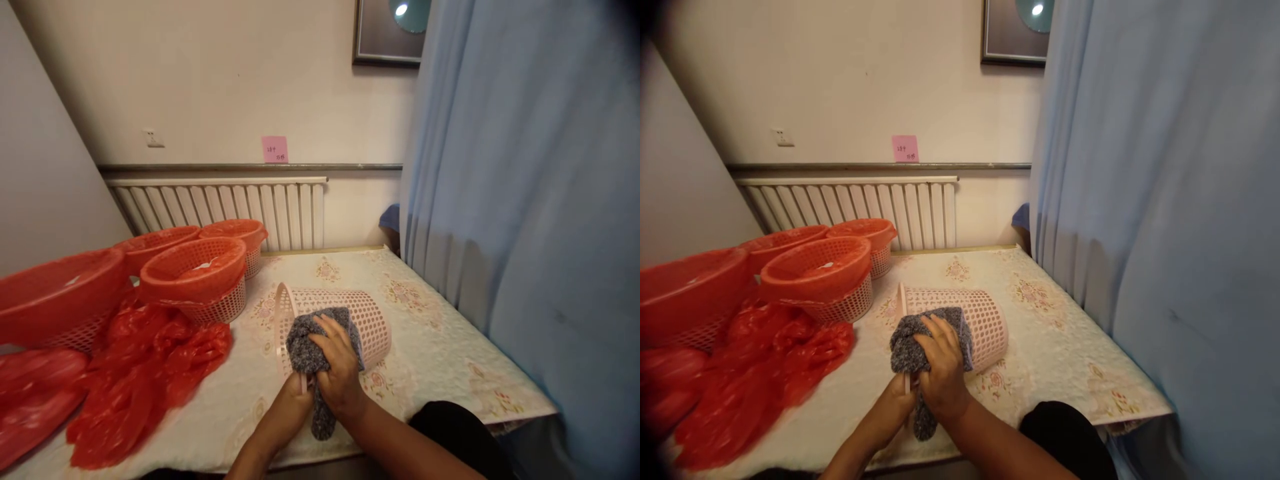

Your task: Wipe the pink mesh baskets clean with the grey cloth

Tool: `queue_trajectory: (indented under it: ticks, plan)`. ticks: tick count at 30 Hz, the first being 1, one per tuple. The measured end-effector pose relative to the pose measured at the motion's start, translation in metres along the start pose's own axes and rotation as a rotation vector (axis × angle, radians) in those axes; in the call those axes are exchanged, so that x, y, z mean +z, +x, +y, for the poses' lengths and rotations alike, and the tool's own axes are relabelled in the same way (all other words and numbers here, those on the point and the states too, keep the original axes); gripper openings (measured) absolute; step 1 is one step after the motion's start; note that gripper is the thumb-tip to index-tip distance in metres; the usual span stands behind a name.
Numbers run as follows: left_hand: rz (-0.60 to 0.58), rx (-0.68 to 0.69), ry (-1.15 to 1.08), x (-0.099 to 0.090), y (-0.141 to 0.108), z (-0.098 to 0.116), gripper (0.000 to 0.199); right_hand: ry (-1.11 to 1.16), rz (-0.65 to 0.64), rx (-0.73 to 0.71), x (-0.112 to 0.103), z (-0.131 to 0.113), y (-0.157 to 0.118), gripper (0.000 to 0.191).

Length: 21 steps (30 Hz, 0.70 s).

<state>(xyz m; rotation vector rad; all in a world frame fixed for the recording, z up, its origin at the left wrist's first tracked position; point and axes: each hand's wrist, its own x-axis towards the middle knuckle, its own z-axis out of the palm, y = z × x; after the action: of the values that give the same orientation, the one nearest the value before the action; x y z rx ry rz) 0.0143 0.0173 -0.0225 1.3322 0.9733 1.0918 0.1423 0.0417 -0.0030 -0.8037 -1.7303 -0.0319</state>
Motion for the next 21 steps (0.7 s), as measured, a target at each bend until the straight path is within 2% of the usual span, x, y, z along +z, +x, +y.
queue_trajectory:
  ticks: [5, 12, 14, 17, 21]
  plan:
    - [-0.091, 0.047, 0.058, 0.007, -0.01, -0.013, 0.039, -0.035, -0.005, 0.01, -0.008, -0.003, 0.006, 0.054]
    - [0.06, 0.035, -0.086, 0.013, 0.006, 0.013, 0.041, -0.027, -0.042, -0.013, -0.007, 0.005, 0.006, 0.058]
    - [0.06, 0.053, -0.124, 0.014, 0.008, 0.018, 0.045, -0.032, -0.051, -0.002, -0.008, 0.017, 0.01, 0.057]
    - [0.05, 0.036, -0.146, 0.015, 0.009, 0.022, 0.051, -0.096, -0.025, 0.083, -0.017, 0.048, 0.019, 0.051]
    - [0.052, 0.011, -0.14, 0.013, 0.01, 0.026, 0.053, -0.267, 0.07, 0.368, -0.042, 0.101, 0.026, 0.039]
